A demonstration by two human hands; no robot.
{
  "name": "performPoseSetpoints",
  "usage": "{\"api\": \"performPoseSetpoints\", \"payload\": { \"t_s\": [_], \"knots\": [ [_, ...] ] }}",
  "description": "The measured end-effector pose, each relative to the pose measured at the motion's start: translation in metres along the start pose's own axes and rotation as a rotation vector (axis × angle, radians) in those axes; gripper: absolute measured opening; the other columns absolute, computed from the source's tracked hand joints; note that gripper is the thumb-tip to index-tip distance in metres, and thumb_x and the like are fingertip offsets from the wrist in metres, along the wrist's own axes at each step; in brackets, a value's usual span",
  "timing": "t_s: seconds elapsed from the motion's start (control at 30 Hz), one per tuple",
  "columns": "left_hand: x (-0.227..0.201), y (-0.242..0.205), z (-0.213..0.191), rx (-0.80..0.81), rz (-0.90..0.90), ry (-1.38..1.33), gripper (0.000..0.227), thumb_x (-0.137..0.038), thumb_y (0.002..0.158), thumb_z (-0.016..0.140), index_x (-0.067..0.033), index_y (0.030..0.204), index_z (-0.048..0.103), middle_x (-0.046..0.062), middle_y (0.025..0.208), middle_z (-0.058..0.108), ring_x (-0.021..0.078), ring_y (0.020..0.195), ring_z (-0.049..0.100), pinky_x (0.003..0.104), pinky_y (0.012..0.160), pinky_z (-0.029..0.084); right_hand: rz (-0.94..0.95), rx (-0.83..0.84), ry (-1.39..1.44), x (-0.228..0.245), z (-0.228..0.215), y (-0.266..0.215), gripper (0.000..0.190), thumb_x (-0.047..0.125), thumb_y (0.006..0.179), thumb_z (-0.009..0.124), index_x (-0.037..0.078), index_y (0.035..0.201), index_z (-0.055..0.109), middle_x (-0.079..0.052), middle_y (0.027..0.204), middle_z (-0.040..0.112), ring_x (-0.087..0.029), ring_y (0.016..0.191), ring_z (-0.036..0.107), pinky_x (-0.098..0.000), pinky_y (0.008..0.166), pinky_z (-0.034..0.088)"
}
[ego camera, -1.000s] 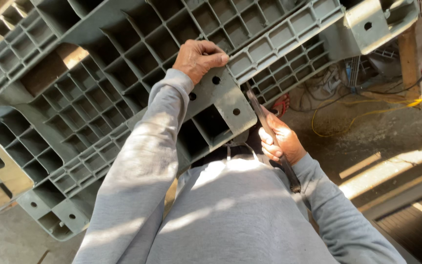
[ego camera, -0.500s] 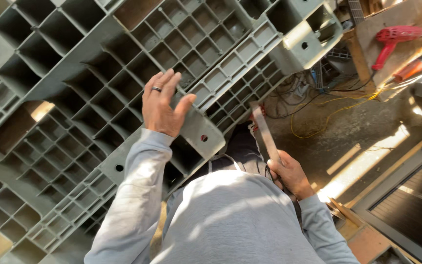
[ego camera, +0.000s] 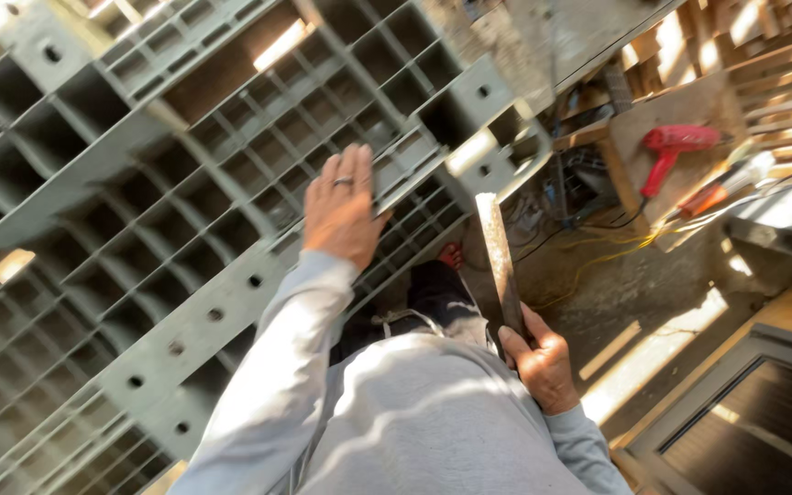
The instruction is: The person uses a heated metal tool to scrape and remove material from the surface of a large gray plastic pallet. The person holds the pallet steady with one hand while moving the tool along the grid lines, producing visible smoke.
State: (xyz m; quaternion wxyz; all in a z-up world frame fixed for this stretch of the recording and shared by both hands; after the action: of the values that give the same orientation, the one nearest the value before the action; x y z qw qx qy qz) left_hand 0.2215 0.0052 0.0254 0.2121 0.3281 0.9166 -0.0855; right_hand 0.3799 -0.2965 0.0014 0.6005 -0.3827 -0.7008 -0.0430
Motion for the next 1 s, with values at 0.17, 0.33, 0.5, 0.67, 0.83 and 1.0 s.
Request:
{"api": "performPoseSetpoints", "payload": {
  "t_s": [0.17,0.33,0.5,0.67,0.83,1.0],
  "knots": [
    [-0.022,-0.01,-0.022,-0.267,-0.064,-0.21,0.064,-0.031,0.085,0.082,-0.0024,0.137,0.06,0.022,0.15,0.049,0.0424,0.144,0.038,0.052,0.117,0.03,-0.146,0.013,0.04,0.023,-0.055,0.069,0.045,0.005,0.096,0.063,-0.002,0.14,0.06,0.002,0.072,0.06,-0.005,0.057,0.05,-0.0222,0.049,0.043],
    [-0.096,-0.018,-0.011,-0.525,0.024,-0.6,0.025,-0.014,0.096,0.075,-0.006,0.119,0.071,0.015,0.125,0.069,0.0314,0.118,0.069,0.041,0.104,0.056,-0.053,-0.003,-0.008,0.031,-0.096,0.189,0.048,0.013,0.098,0.063,0.004,0.146,0.057,0.002,0.075,0.052,-0.005,0.058,0.044,-0.0217,0.049,0.038],
    [-0.175,0.03,0.048,-0.138,0.176,-0.602,0.023,-0.016,0.091,0.077,-0.0096,0.113,0.074,0.011,0.116,0.074,0.0301,0.107,0.07,0.038,0.093,0.056,-0.264,-0.101,-0.327,0.054,-0.112,0.296,0.058,0.013,0.099,0.063,0.006,0.154,0.044,0.0,0.083,0.06,-0.006,0.067,0.051,-0.0216,0.063,0.047],
    [-0.202,0.105,0.07,-0.03,0.274,-0.723,0.021,-0.013,0.09,0.075,-0.0095,0.111,0.073,0.01,0.112,0.074,0.0276,0.101,0.071,0.035,0.088,0.059,-0.134,-0.21,-0.192,0.053,-0.126,0.366,0.06,0.012,0.094,0.067,0.007,0.151,0.051,-0.005,0.095,0.062,-0.01,0.071,0.051,-0.0255,0.065,0.045],
    [-0.217,0.211,0.1,0.047,0.22,-0.717,0.022,-0.013,0.09,0.074,-0.0071,0.112,0.073,0.012,0.113,0.073,0.0313,0.099,0.07,0.038,0.084,0.058,-0.364,-0.325,-0.544,0.056,-0.16,0.438,0.065,0.014,0.093,0.076,0.005,0.152,0.051,-0.018,0.106,0.061,-0.026,0.088,0.058,-0.0345,0.081,0.049],
    [-0.222,0.277,0.098,0.109,0.237,-0.647,0.026,-0.012,0.094,0.07,-0.0006,0.118,0.068,0.016,0.12,0.07,0.037,0.106,0.066,0.042,0.089,0.054,-0.478,-0.268,-0.584,0.077,-0.188,0.539,0.06,0.013,0.095,0.073,0.004,0.15,0.052,-0.023,0.115,0.062,-0.035,0.097,0.064,-0.0428,0.087,0.052]
  ]
}}
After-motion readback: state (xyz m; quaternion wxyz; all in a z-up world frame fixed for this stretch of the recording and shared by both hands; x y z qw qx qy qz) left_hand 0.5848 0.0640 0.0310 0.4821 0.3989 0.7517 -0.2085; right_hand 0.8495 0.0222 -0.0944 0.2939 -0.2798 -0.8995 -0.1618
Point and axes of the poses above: each hand's wrist, its own y-axis towards the middle knuckle, its own z-axis out of the palm, x = y × z, the point moved 7 cm from there along y, towards the middle knuckle
